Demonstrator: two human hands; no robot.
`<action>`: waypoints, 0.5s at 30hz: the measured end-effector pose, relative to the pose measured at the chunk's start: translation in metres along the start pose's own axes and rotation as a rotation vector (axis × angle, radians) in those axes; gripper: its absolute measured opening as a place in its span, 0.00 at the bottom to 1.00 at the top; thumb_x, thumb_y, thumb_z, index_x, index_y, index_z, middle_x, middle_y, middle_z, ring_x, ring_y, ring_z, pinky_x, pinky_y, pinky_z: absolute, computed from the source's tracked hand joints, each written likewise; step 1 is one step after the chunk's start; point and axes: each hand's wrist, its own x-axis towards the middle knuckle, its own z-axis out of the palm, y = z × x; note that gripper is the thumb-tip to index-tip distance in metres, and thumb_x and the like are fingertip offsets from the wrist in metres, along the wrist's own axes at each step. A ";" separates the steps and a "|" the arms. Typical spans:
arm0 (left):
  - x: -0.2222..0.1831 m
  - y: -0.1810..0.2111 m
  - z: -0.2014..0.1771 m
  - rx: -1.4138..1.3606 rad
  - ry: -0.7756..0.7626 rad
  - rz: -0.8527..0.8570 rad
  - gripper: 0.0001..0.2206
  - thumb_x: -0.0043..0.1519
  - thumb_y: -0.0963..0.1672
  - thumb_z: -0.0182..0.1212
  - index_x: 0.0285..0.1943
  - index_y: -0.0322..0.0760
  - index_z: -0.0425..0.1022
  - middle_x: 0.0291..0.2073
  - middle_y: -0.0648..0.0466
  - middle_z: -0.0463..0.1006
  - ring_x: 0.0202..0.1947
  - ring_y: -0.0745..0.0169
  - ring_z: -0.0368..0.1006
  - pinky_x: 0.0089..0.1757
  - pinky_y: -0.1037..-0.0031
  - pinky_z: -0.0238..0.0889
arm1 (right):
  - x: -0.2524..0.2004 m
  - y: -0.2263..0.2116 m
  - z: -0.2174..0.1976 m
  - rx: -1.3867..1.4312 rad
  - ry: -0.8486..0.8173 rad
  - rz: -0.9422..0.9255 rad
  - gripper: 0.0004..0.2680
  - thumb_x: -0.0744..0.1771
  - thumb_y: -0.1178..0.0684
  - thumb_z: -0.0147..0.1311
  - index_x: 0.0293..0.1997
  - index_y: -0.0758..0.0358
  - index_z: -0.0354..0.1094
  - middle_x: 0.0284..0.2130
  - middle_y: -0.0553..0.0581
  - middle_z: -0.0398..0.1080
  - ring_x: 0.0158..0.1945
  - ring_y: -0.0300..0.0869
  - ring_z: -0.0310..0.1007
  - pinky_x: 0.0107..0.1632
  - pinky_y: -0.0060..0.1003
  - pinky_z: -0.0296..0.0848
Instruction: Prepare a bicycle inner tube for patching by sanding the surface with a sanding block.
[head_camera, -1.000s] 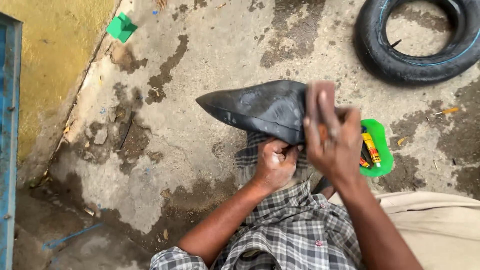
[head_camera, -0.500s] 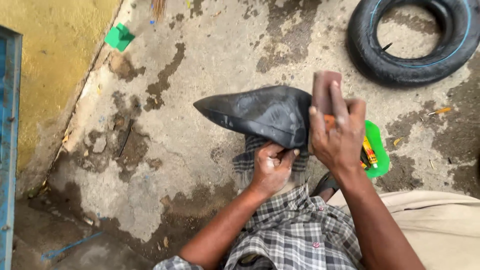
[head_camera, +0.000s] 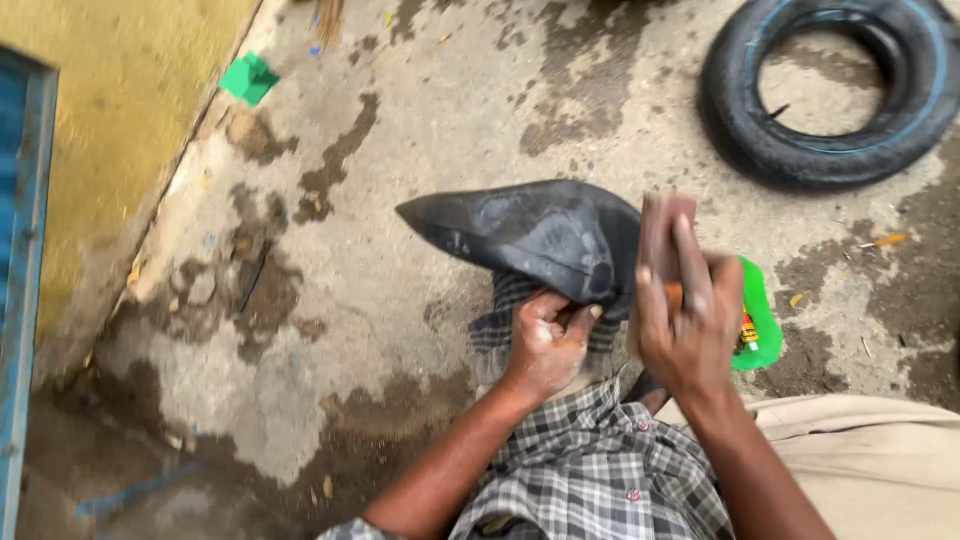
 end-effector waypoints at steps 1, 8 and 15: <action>-0.008 -0.003 -0.002 0.012 -0.001 -0.016 0.02 0.62 0.36 0.64 0.37 0.26 0.77 0.26 0.51 0.76 0.24 0.72 0.63 0.26 0.74 0.56 | -0.031 -0.001 -0.001 0.042 0.004 -0.015 0.21 0.70 0.53 0.56 0.73 0.69 0.61 0.43 0.69 0.64 0.44 0.53 0.65 0.47 0.50 0.68; -0.010 -0.008 -0.005 0.285 -0.047 0.122 0.03 0.62 0.36 0.62 0.36 0.28 0.79 0.29 0.54 0.79 0.24 0.74 0.69 0.27 0.75 0.62 | 0.031 -0.008 0.010 0.018 -0.161 0.015 0.23 0.69 0.51 0.58 0.74 0.62 0.61 0.43 0.71 0.65 0.39 0.55 0.66 0.38 0.49 0.70; -0.012 -0.003 -0.014 -0.307 0.094 -0.203 0.06 0.63 0.39 0.66 0.42 0.26 0.77 0.38 0.47 0.82 0.38 0.60 0.79 0.40 0.69 0.77 | -0.011 0.031 -0.009 0.040 0.004 0.107 0.21 0.70 0.49 0.58 0.71 0.68 0.64 0.45 0.70 0.65 0.47 0.55 0.70 0.48 0.48 0.72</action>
